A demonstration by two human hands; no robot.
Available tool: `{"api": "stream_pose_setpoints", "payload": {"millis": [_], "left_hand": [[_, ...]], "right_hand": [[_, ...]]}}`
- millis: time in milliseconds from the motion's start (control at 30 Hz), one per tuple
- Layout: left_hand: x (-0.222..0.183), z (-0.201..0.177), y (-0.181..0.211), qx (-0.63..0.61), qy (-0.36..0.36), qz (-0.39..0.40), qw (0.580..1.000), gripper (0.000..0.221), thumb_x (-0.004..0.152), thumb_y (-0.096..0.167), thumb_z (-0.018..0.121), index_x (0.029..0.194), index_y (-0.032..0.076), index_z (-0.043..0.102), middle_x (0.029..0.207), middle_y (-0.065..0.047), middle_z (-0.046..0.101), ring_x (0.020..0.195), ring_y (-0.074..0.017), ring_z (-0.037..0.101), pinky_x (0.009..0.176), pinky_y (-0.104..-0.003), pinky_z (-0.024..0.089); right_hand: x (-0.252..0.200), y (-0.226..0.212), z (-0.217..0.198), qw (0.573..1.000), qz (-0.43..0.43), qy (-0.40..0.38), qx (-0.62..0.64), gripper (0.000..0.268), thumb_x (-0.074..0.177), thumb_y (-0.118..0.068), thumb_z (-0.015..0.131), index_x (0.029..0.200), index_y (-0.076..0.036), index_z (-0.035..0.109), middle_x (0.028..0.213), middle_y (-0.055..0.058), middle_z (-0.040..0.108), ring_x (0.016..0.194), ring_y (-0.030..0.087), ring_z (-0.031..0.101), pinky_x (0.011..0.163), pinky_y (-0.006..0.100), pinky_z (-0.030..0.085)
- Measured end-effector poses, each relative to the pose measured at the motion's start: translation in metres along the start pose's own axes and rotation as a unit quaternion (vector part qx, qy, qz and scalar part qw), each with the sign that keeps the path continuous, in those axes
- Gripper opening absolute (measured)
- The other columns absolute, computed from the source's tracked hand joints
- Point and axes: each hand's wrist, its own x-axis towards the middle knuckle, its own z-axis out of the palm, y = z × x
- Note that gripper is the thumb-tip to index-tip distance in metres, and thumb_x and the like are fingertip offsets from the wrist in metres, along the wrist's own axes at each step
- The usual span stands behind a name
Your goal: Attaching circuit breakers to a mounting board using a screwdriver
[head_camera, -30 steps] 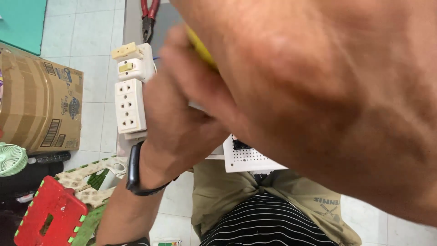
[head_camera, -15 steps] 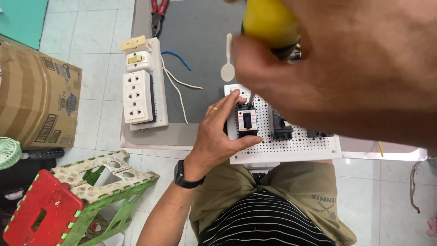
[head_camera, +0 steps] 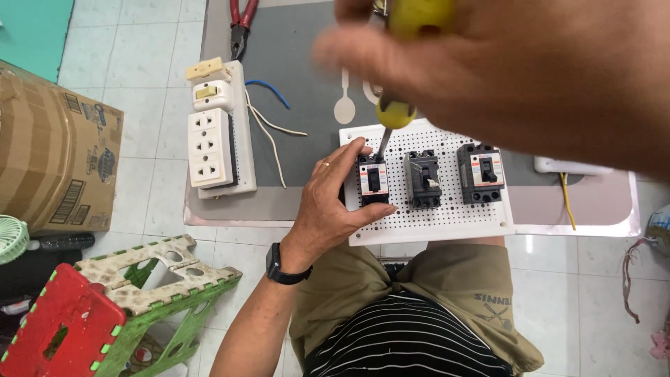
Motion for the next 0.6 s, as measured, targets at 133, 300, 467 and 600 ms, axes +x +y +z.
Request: {"api": "stream_pose_setpoints", "payload": {"millis": [133,300,467,600], "left_hand": [[0.0,0.001,0.0,0.003,-0.001,-0.017,1.0,0.088,0.078,0.055,0.07,0.143,0.005,0.039,0.134,-0.008,0.06,0.133,-0.0277,0.052,0.108,-0.046,0.04],[0.0,0.001,0.002,0.003,-0.007,-0.016,1.0,0.085,0.08,0.055,0.068,0.143,0.005,0.04,0.137,-0.01,0.058,0.134,-0.0297,0.051,0.108,-0.047,0.04],[-0.002,0.004,-0.001,0.006,0.017,0.002,1.0,0.085,0.08,0.053,0.071,0.142,0.004,0.04,0.135,-0.007,0.059,0.132,-0.0273,0.053,0.109,-0.045,0.041],[-0.003,0.005,-0.002,0.009,0.022,0.006,1.0,0.085,0.08,0.053,0.07,0.142,0.003,0.04,0.134,-0.009,0.06,0.132,-0.029,0.053,0.108,-0.046,0.043]], "right_hand": [[-0.002,0.003,-0.015,1.0,-0.01,0.008,-0.009,0.034,0.084,-0.022,0.052,0.109,-0.004,0.067,0.108,0.011,0.071,0.098,0.021,0.067,0.088,0.035,0.053],[-0.003,0.012,-0.06,0.999,-0.02,0.015,-0.02,0.034,0.084,-0.021,0.052,0.109,-0.004,0.067,0.108,0.011,0.07,0.099,0.021,0.067,0.088,0.035,0.053],[-0.007,0.021,-0.115,0.999,-0.031,0.022,-0.034,0.033,0.084,-0.02,0.052,0.109,-0.004,0.067,0.109,0.012,0.07,0.1,0.022,0.067,0.089,0.036,0.053],[-0.009,0.032,-0.157,0.998,-0.04,0.024,-0.042,0.033,0.084,-0.019,0.053,0.108,-0.003,0.067,0.11,0.012,0.07,0.1,0.022,0.067,0.09,0.036,0.053]]}}
